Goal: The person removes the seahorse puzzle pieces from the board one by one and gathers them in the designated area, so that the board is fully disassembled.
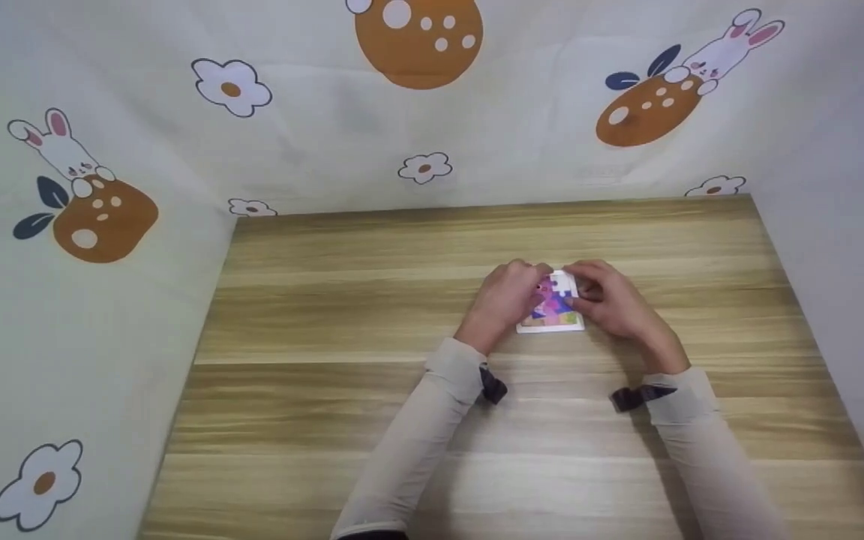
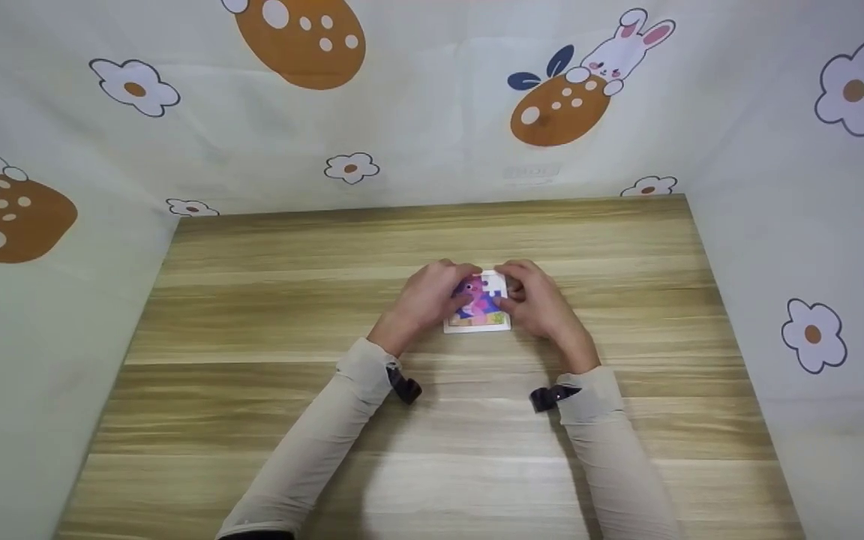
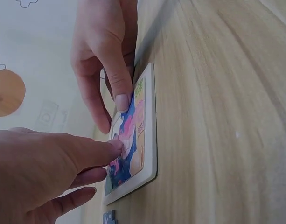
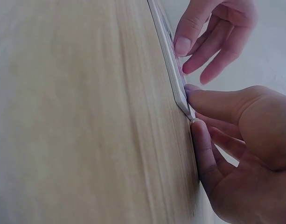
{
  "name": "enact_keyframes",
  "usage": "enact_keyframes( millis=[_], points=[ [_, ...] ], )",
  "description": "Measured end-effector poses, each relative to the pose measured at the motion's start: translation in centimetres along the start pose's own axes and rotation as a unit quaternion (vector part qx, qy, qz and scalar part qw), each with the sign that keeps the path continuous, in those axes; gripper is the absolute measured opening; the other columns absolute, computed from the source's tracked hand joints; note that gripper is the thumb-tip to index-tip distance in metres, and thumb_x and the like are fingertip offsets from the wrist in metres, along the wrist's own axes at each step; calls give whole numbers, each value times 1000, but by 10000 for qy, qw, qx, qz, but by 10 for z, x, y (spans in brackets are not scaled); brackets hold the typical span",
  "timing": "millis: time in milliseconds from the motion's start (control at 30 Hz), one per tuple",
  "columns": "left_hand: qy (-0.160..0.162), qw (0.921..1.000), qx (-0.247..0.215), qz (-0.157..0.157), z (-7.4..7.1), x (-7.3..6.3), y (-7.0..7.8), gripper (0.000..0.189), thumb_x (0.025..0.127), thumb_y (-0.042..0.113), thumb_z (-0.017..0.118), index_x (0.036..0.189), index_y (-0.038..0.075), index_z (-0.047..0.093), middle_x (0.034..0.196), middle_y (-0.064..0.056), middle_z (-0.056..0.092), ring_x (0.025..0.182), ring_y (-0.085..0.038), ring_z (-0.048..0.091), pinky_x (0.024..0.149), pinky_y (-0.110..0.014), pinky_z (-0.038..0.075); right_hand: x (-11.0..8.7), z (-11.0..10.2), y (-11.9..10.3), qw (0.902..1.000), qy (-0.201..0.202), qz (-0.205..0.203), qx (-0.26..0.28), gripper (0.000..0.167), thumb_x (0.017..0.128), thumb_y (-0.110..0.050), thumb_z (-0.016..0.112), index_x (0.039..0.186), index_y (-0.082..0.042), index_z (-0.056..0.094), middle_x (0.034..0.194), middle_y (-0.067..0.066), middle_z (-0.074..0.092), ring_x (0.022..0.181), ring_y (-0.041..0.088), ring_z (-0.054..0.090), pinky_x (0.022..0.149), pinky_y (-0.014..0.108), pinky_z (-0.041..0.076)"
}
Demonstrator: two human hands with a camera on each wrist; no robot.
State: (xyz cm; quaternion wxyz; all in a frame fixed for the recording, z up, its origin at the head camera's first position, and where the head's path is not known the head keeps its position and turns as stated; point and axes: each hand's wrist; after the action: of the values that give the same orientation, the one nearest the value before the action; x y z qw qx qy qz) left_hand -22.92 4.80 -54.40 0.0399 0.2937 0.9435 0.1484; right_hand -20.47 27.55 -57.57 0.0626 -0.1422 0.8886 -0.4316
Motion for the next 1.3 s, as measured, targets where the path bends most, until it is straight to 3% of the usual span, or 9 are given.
enact_keyframes(
  millis=[133, 333, 533, 667, 1033, 1300],
  points=[
    [-173, 9997, -148, -94, -1, 0, -1, 33, 103, 21, 76, 135, 14, 74, 109, -5, 79, 96, -17, 73, 85, -31, 63, 0, -1, -1, 10000, -21, 24, 22, 55, 96, 5, 76, 148, 4, 60, 150, 26, 57, 120, 40, 65, 108, 53, 59],
    [-418, 9981, -439, -136, -4, 6, 0, 37, 101, 13, 76, 137, 7, 70, 120, -9, 77, 108, -20, 73, 94, -29, 62, 1, -1, -1, 10000, -3, 48, 29, 54, 95, 5, 77, 147, 4, 62, 148, 26, 58, 119, 39, 66, 106, 54, 60],
    [-707, 9970, -306, -125, -7, 14, 1, 45, 101, 8, 73, 145, 9, 63, 136, -14, 68, 131, -28, 63, 114, -34, 54, 3, 0, -1, 10000, 23, 33, 49, 53, 95, 1, 79, 145, 4, 63, 146, 24, 60, 114, 36, 67, 105, 52, 60],
    [-799, 9957, -427, -195, -8, 14, 0, 52, 101, 10, 74, 151, 12, 60, 143, -13, 63, 138, -28, 56, 121, -36, 48, 3, 0, -1, 10000, 53, 15, 14, 53, 95, -2, 81, 144, 4, 64, 145, 23, 61, 114, 36, 67, 104, 53, 60],
    [-555, 9916, -1172, 37, -6, 7, -7, 41, 102, 8, 71, 143, 9, 67, 144, -10, 56, 140, -24, 55, 123, -33, 47, 3, 0, 0, 10000, 42, 22, 21, 52, 95, -1, 80, 145, 3, 64, 147, 24, 60, 118, 39, 67, 105, 56, 60],
    [-303, 9871, -1542, 319, 2, 3, -18, 44, 100, 8, 75, 143, 8, 67, 138, -10, 67, 135, -24, 61, 123, -32, 46, 2, 0, 1, 9999, -16, 58, 84, 54, 95, 3, 77, 147, 3, 62, 148, 26, 59, 120, 41, 66, 107, 57, 59]
  ],
)
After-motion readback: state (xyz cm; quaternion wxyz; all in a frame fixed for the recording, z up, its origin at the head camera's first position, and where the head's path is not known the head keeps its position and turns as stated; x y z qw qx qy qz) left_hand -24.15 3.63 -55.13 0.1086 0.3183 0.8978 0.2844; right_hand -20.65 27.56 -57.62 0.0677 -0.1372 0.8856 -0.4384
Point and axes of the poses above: each hand's wrist, its own x-axis towards the middle knuckle, its own z-axis out of the palm, y = z × x
